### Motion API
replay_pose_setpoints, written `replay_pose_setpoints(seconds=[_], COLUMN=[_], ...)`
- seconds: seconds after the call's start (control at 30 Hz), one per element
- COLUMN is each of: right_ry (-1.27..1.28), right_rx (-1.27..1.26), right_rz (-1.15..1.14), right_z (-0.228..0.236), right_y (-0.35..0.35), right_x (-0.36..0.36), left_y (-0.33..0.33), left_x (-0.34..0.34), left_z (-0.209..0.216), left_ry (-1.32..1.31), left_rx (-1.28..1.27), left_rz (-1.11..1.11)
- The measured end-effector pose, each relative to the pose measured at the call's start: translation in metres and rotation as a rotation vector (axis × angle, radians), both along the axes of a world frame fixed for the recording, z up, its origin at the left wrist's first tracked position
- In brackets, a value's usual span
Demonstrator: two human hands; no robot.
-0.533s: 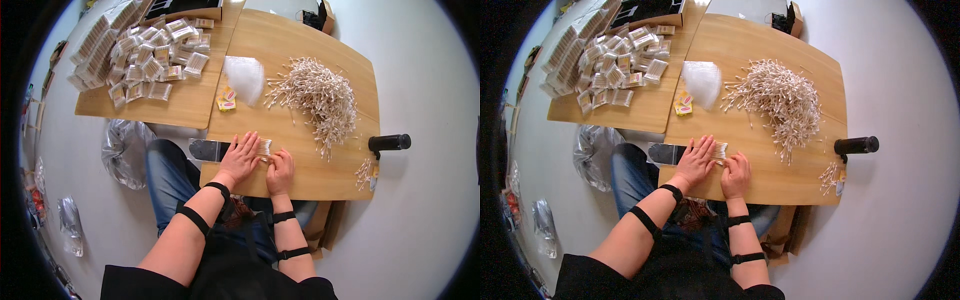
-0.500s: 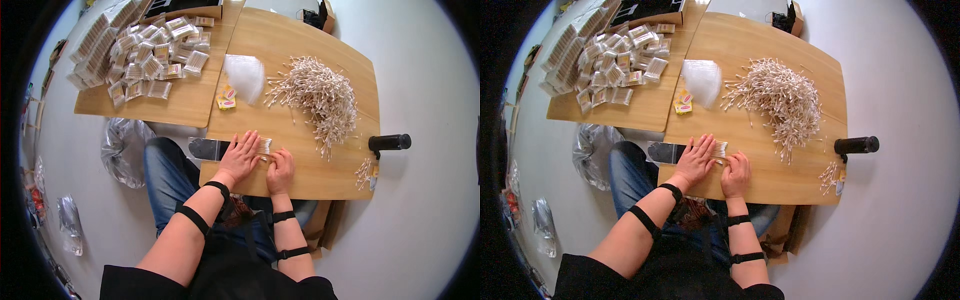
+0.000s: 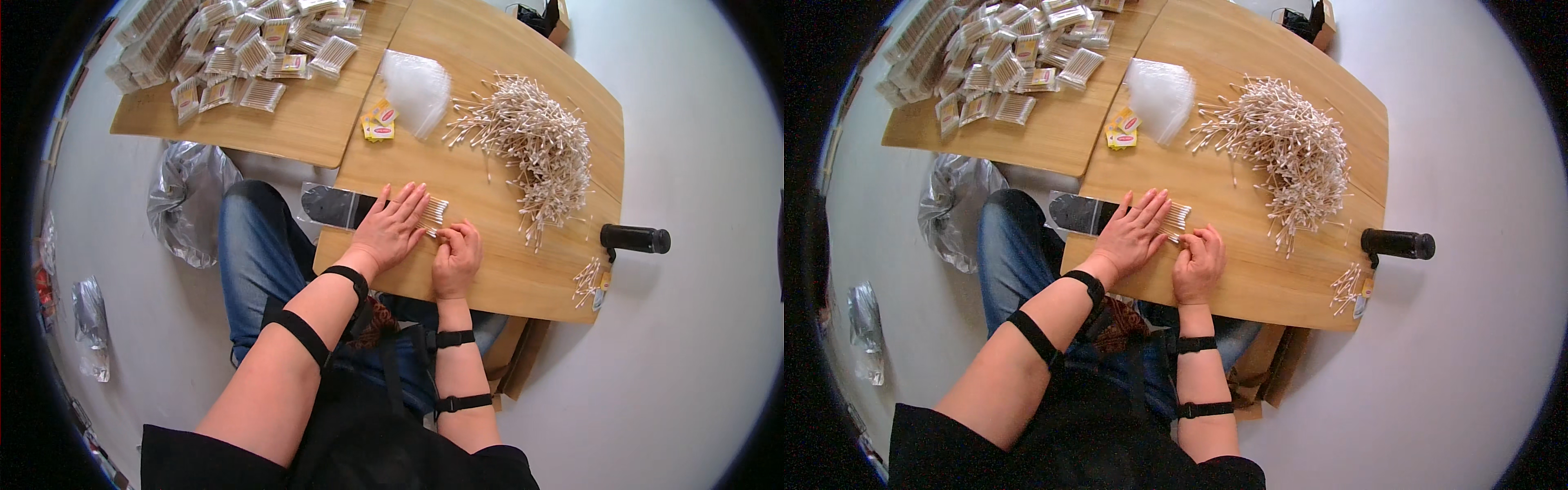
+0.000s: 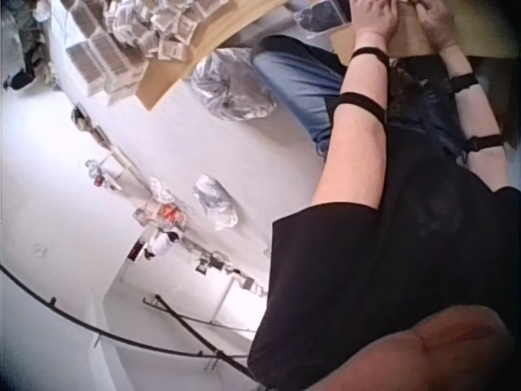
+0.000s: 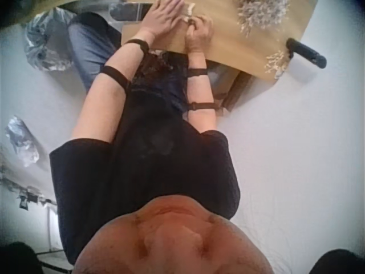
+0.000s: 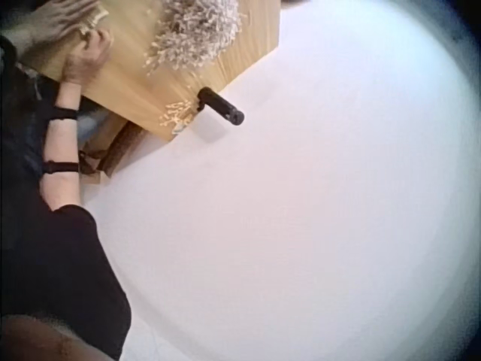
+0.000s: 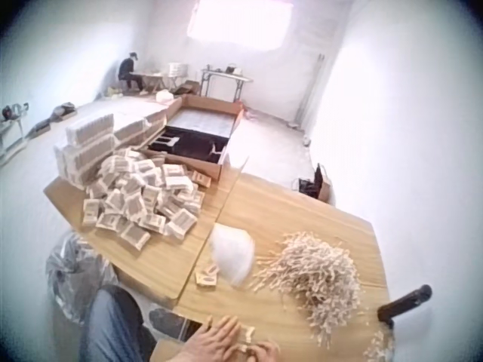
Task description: The user is packaging small swab-like sticks into small plastic bags.
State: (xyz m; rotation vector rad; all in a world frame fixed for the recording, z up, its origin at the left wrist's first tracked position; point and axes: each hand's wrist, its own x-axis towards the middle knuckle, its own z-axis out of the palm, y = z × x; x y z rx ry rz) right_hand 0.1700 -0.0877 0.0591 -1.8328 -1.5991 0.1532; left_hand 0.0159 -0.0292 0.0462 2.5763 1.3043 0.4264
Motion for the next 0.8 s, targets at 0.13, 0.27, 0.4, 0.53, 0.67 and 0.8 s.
replay_pose_setpoints(seconds=[0.13,0.27,0.4,0.53,0.67,0.8], right_ry=[0.020,-0.012,-0.032,-0.038,-0.071,-0.152], right_rx=[0.033,0.019,-0.009,-0.029,-0.054,-0.076], right_rz=[-0.041,-0.017,-0.008,0.007,-0.022,-0.012], right_z=[-0.0017,0.0021,0.0006,-0.0013,0.0029,0.0032], right_y=[0.0039,0.0045,0.0034,0.0030,0.0051,0.0053], right_x=[-0.0019,-0.0045,-0.0028,-0.0005,-0.0053,-0.0057], left_y=[-0.0007,-0.0011,-0.0006,-0.0001,-0.0006,0.0001], left_x=[0.0015,0.0009,0.0011,0.0014,0.0011,0.0005], left_z=[-0.0001,-0.0020,-0.0031,-0.0046,-0.0049,-0.0041], left_ry=[-0.011,-0.004,-0.009,0.008,0.009,0.018], left_rx=[-0.023,-0.009,-0.013,0.007,0.006,0.002], left_rz=[-0.006,0.000,-0.001,-0.002,-0.001,-0.007])
